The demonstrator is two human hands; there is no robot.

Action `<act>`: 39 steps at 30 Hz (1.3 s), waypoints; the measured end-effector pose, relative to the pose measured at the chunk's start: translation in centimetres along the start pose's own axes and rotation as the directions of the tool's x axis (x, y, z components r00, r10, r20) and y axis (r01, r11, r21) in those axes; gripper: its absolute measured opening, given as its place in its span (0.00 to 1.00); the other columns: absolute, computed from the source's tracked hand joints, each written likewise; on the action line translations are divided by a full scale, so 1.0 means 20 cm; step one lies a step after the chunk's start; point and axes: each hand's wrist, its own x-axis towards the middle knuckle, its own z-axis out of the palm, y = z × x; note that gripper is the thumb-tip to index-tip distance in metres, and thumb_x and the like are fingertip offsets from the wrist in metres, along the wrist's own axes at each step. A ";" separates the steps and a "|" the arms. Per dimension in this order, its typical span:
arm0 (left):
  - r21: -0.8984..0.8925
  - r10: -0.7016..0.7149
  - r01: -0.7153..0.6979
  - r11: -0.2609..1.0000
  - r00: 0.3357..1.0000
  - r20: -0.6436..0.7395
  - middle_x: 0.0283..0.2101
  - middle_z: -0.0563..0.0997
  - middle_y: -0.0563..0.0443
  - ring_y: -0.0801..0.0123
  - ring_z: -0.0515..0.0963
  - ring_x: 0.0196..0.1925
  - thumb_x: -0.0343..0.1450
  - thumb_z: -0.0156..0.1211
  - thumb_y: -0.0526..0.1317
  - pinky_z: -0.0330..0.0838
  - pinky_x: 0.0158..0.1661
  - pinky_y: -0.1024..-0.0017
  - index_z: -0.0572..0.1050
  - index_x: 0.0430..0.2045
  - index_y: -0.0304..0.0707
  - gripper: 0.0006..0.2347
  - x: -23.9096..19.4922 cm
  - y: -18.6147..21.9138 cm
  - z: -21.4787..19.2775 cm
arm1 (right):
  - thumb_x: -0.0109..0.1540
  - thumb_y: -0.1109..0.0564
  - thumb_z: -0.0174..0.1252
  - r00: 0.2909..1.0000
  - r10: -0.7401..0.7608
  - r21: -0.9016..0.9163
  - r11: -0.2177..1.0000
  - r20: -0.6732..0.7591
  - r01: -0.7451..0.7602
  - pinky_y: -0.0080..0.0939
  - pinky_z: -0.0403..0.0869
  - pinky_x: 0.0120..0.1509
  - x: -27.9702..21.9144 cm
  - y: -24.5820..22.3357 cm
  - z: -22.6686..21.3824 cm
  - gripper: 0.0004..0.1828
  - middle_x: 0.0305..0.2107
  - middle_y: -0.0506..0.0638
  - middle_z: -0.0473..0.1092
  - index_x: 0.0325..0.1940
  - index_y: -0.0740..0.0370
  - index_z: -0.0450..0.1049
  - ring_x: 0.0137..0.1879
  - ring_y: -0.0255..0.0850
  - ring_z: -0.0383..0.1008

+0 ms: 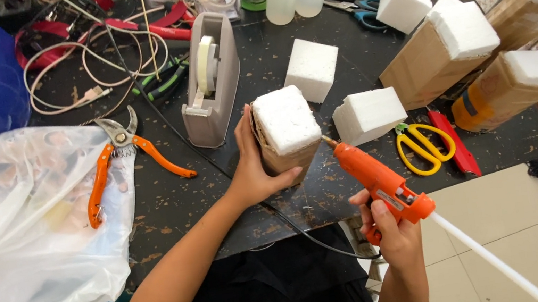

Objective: The person uses a hot glue gun to apply glue along the edges of a white foam block attached to a cardboard base. They insert a glue stick into the gun and continue applying glue to multiple edges of the same block.

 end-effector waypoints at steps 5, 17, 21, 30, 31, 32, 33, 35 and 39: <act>-0.158 -0.149 0.179 0.971 0.971 0.187 0.67 0.40 0.41 0.50 0.43 0.74 0.56 0.73 0.49 0.41 0.68 0.50 0.27 0.67 0.51 0.56 0.07 -0.01 -0.08 | 0.65 0.50 0.46 0.994 -0.048 0.134 0.989 -0.097 0.061 0.27 0.71 0.24 0.01 0.02 0.01 0.17 0.36 0.51 0.72 0.48 0.66 0.68 0.23 0.31 0.64; -0.095 -0.121 0.157 0.983 0.942 0.313 0.68 0.46 0.30 0.39 0.45 0.72 0.59 0.70 0.32 0.41 0.65 0.42 0.20 0.65 0.43 0.55 0.05 -0.08 -0.20 | 0.62 0.51 0.52 0.980 0.074 -0.099 0.991 -0.183 -0.093 0.35 0.72 0.43 -0.01 0.23 -0.02 0.14 0.32 0.50 0.76 0.47 0.58 0.76 0.31 0.34 0.71; 0.192 -0.281 0.242 0.951 0.936 0.210 0.63 0.52 0.18 0.27 0.54 0.67 0.63 0.66 0.38 0.47 0.60 0.32 0.26 0.65 0.30 0.48 -0.08 0.33 -0.24 | 0.60 0.50 0.56 0.961 -0.149 -0.128 0.984 -0.232 0.122 0.44 0.70 0.51 0.10 0.08 0.01 0.14 0.35 0.55 0.74 0.44 0.61 0.75 0.41 0.42 0.73; -0.296 -0.145 0.500 0.814 0.668 0.730 0.42 0.81 0.48 0.72 0.81 0.42 0.72 0.49 0.52 0.74 0.42 0.77 0.74 0.41 0.38 0.17 -0.60 0.64 0.27 | 0.63 0.42 0.49 0.804 -0.538 -0.348 0.826 -0.252 0.443 0.41 0.69 0.48 0.13 0.06 0.10 0.20 0.38 0.55 0.67 0.38 0.63 0.68 0.41 0.44 0.70; -0.441 -0.090 0.644 0.625 0.620 0.779 0.46 0.78 0.47 0.69 0.79 0.47 0.69 0.55 0.54 0.72 0.50 0.75 0.70 0.46 0.37 0.21 -0.67 0.62 0.38 | 0.64 0.41 0.48 0.790 -0.560 -0.369 0.809 -0.248 0.458 0.42 0.69 0.47 0.13 0.05 0.11 0.22 0.38 0.56 0.66 0.39 0.64 0.68 0.40 0.45 0.69; -0.530 -0.011 0.755 0.387 0.578 0.816 0.50 0.75 0.46 0.66 0.76 0.52 0.67 0.60 0.56 0.70 0.59 0.73 0.67 0.52 0.35 0.27 -0.73 0.59 0.50 | 0.64 0.40 0.47 0.773 -0.583 -0.394 0.790 -0.249 0.469 0.42 0.69 0.46 0.13 0.05 0.11 0.23 0.37 0.57 0.66 0.40 0.65 0.68 0.39 0.45 0.69; -0.532 -0.009 0.755 0.383 0.579 0.816 0.50 0.75 0.46 0.66 0.76 0.52 0.67 0.60 0.56 0.70 0.59 0.73 0.67 0.52 0.35 0.27 -0.71 0.63 0.51 | 0.64 0.40 0.47 0.775 -0.582 -0.397 0.790 -0.247 0.467 0.42 0.69 0.46 0.13 0.05 0.12 0.23 0.37 0.57 0.66 0.40 0.65 0.68 0.39 0.45 0.69; -0.515 -0.116 0.809 0.284 0.562 0.819 0.45 0.79 0.46 0.75 0.78 0.46 0.65 0.63 0.56 0.70 0.53 0.80 0.72 0.46 0.36 0.24 -0.66 0.72 0.54 | 0.64 0.41 0.47 0.749 -0.608 -0.435 0.768 -0.263 0.470 0.40 0.69 0.43 0.11 0.04 0.13 0.21 0.35 0.56 0.66 0.36 0.64 0.67 0.37 0.44 0.69; -0.524 -0.180 0.819 0.234 0.566 0.804 0.39 0.80 0.47 0.73 0.79 0.43 0.70 0.62 0.41 0.72 0.49 0.79 0.74 0.38 0.37 0.09 -0.68 0.74 0.56 | 0.64 0.41 0.47 0.713 -0.648 -0.471 0.733 -0.266 0.490 0.42 0.69 0.44 0.10 0.06 0.13 0.22 0.34 0.56 0.68 0.35 0.64 0.68 0.40 0.47 0.70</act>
